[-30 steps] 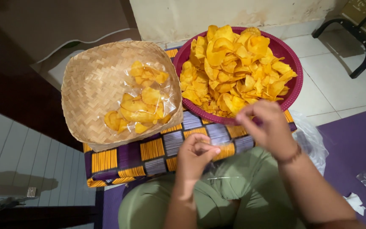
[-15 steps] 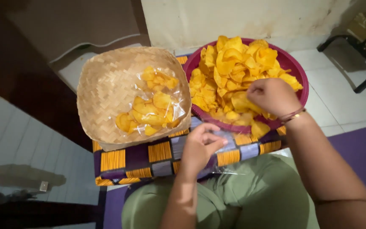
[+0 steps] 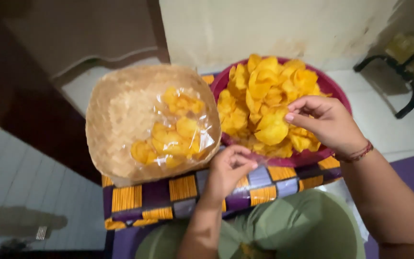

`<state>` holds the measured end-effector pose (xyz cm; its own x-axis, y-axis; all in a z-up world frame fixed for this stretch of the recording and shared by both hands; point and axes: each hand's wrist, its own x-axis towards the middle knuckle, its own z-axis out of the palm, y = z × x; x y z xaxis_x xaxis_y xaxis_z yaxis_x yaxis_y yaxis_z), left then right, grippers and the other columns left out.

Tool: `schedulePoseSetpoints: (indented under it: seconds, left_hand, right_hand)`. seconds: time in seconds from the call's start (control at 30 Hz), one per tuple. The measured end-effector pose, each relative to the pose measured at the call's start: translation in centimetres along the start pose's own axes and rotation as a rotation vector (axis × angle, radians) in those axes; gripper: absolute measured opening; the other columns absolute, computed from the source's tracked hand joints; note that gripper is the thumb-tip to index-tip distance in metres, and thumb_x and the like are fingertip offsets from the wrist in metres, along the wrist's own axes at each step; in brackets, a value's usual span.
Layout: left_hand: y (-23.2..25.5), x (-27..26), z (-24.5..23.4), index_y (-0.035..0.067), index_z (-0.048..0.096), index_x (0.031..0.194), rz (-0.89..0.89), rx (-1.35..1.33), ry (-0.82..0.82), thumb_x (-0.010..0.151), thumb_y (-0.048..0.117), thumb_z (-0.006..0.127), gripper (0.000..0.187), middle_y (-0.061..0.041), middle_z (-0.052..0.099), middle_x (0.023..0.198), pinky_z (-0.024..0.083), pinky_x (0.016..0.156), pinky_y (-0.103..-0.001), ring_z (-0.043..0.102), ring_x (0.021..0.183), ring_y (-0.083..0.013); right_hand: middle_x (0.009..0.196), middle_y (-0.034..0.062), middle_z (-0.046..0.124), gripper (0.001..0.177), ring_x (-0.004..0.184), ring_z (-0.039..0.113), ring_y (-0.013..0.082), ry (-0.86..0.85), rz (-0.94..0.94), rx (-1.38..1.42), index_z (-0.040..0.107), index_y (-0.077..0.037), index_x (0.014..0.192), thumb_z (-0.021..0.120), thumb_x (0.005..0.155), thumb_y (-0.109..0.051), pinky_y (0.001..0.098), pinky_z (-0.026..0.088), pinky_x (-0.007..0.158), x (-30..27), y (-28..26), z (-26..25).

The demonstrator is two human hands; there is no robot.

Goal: Manually packaging fried chips into small plastic bags from a large bowl

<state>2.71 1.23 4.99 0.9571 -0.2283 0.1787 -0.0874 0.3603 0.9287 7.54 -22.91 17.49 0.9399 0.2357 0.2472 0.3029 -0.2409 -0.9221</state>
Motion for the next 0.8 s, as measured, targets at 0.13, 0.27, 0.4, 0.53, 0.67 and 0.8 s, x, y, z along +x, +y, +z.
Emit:
schedulePoseSetpoints:
  seconds: [0.13, 0.27, 0.4, 0.53, 0.67, 0.8]
  left_hand:
    - [0.7, 0.1, -0.2, -0.005, 0.062, 0.117, -0.024, 0.036, -0.025, 0.088, -0.003, 0.073, 0.031, -0.016, 0.075, 0.093, 0.055, 0.067, -0.022, 0.070, 0.076, -0.0162]
    - [-0.1, 0.4, -0.3, -0.004, 0.061, 0.118, -0.048, -0.049, -0.004, 0.086, -0.005, 0.073, 0.034, -0.016, 0.076, 0.095, 0.056, 0.073, -0.023, 0.071, 0.081, -0.0172]
    - [0.0, 0.0, 0.0, -0.006, 0.060, 0.125, -0.028, -0.027, 0.015, 0.085, -0.005, 0.074, 0.042, -0.010, 0.074, 0.088, 0.051, 0.067, -0.019, 0.066, 0.074, -0.0114]
    - [0.1, -0.1, 0.3, -0.007, 0.061, 0.127, -0.042, -0.072, 0.033, 0.086, -0.007, 0.073, 0.043, -0.013, 0.074, 0.093, 0.052, 0.070, -0.020, 0.066, 0.077, -0.0122]
    - [0.3, 0.1, 0.3, -0.004, 0.064, 0.129, -0.039, 0.055, 0.026, 0.086, -0.001, 0.076, 0.045, -0.019, 0.077, 0.107, 0.059, 0.082, -0.027, 0.073, 0.092, -0.0187]
    - [-0.5, 0.0, -0.3, 0.003, 0.066, 0.133, -0.037, 0.102, 0.041, 0.088, 0.008, 0.080, 0.047, -0.017, 0.078, 0.107, 0.059, 0.091, -0.032, 0.072, 0.099, -0.0166]
  right_hand:
    - [0.086, 0.0036, 0.070, 0.015, 0.074, 0.057, 0.0093, -0.009, -0.074, -0.270, 0.074, 0.001, 0.101, 0.076, 0.087, -0.003, 0.0201, 0.047, 0.066, 0.6, 0.6, 1.6]
    - [0.088, 0.0060, 0.074, 0.018, 0.076, 0.065, 0.0107, -0.142, 0.011, -0.239, 0.076, 0.002, 0.104, 0.074, 0.087, -0.001, 0.0213, 0.055, 0.069, 1.2, 0.6, 1.6]
    - [0.084, 0.0041, 0.074, 0.023, 0.072, 0.065, 0.0096, -0.240, 0.085, -0.289, 0.076, 0.000, 0.109, 0.075, 0.086, -0.001, 0.0204, 0.054, 0.065, 1.1, -0.1, 1.9]
    - [0.087, 0.0028, 0.077, 0.026, 0.075, 0.069, 0.0082, -0.216, 0.013, -0.368, 0.075, -0.002, 0.107, 0.078, 0.081, 0.000, 0.0203, 0.056, 0.069, 0.4, -0.2, 2.3]
    - [0.080, 0.0031, 0.076, 0.009, 0.076, 0.068, 0.0165, -0.210, -0.090, -0.633, 0.078, -0.008, 0.092, 0.076, 0.085, -0.012, 0.0293, 0.053, 0.071, 0.0, -0.7, 2.2]
    - [0.102, 0.0031, 0.075, 0.010, 0.100, 0.068, 0.0275, -0.211, -0.254, -0.939, 0.081, -0.018, 0.089, 0.074, 0.087, -0.023, 0.0427, 0.050, 0.089, -0.6, -0.7, 2.4]
